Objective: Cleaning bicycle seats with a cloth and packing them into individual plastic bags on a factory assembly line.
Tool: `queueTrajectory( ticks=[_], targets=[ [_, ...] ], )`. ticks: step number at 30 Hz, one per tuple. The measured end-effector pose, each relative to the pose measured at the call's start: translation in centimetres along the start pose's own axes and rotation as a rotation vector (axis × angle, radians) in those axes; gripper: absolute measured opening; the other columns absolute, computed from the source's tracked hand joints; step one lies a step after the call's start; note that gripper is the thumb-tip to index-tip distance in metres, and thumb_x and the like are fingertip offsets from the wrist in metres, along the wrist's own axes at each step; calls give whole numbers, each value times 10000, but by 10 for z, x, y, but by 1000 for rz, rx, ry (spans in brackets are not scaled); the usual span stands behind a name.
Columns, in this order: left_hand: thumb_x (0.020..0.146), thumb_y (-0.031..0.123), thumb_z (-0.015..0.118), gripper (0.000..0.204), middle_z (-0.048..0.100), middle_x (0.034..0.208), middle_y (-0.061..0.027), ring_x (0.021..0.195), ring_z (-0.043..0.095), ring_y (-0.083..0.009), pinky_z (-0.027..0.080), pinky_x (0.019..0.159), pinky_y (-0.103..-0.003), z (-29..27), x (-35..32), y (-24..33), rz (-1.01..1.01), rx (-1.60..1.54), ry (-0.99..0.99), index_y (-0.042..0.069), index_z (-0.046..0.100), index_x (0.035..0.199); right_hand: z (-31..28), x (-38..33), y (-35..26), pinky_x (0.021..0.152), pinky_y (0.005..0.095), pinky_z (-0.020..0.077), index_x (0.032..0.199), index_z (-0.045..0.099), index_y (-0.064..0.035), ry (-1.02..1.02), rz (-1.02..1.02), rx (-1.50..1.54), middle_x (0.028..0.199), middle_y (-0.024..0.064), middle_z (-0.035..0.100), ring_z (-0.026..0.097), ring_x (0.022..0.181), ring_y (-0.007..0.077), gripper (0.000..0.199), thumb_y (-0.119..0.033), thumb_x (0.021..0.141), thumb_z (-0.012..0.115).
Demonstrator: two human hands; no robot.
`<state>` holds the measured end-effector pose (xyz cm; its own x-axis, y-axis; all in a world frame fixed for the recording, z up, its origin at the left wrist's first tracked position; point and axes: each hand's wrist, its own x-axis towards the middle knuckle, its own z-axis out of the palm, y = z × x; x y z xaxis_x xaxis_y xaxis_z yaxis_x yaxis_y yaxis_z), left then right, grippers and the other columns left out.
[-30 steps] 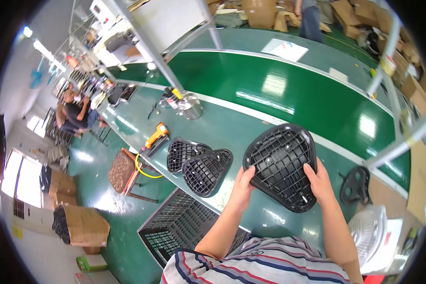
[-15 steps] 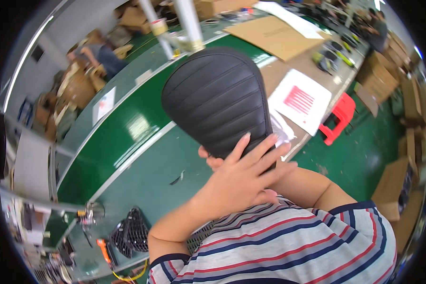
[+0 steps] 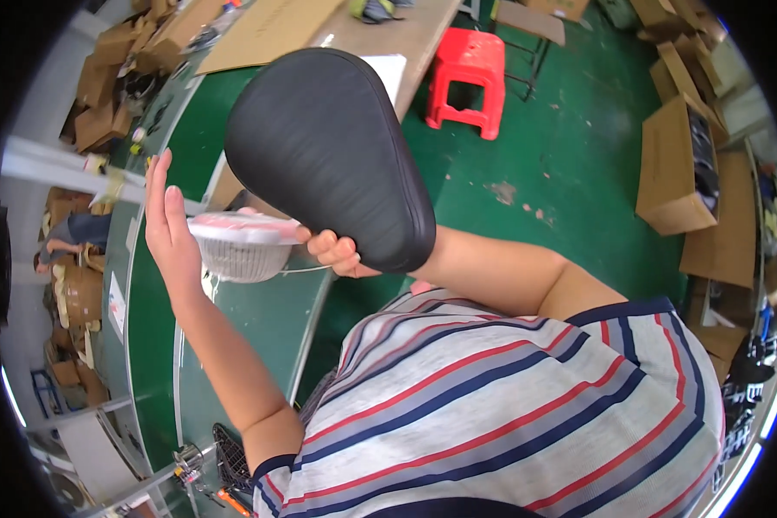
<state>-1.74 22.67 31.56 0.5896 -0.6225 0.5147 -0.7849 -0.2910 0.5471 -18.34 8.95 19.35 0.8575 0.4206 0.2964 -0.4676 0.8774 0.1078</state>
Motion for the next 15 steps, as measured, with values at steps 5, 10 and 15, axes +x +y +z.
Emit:
queueTrajectory(
  ticks=[5,10,15],
  targets=[
    [927,137,413,373,445,1340,-175,1270,385,-307,286,1041,-374,88,-10,78,233,-169,2,13,492,1270,16,-74,-36,534,309,439,1049,454,65,-112,-60,-54,794,126,544,537,592,218,552,-461,882,449],
    [915,153,479,455,415,1368,-164,1283,363,-306,270,1053,-380,151,-4,121,223,-239,-19,6,397,1338,23,-124,-74,565,326,448,1028,439,58,-252,-77,-14,821,141,529,542,632,235,527,-450,887,436],
    [823,391,641,861,218,1459,-215,1320,303,-299,262,1052,-429,189,45,116,69,-494,-163,27,155,1433,27,-150,-97,600,345,473,1142,393,117,-283,35,32,876,193,538,577,677,299,596,-425,897,429]
  ],
)
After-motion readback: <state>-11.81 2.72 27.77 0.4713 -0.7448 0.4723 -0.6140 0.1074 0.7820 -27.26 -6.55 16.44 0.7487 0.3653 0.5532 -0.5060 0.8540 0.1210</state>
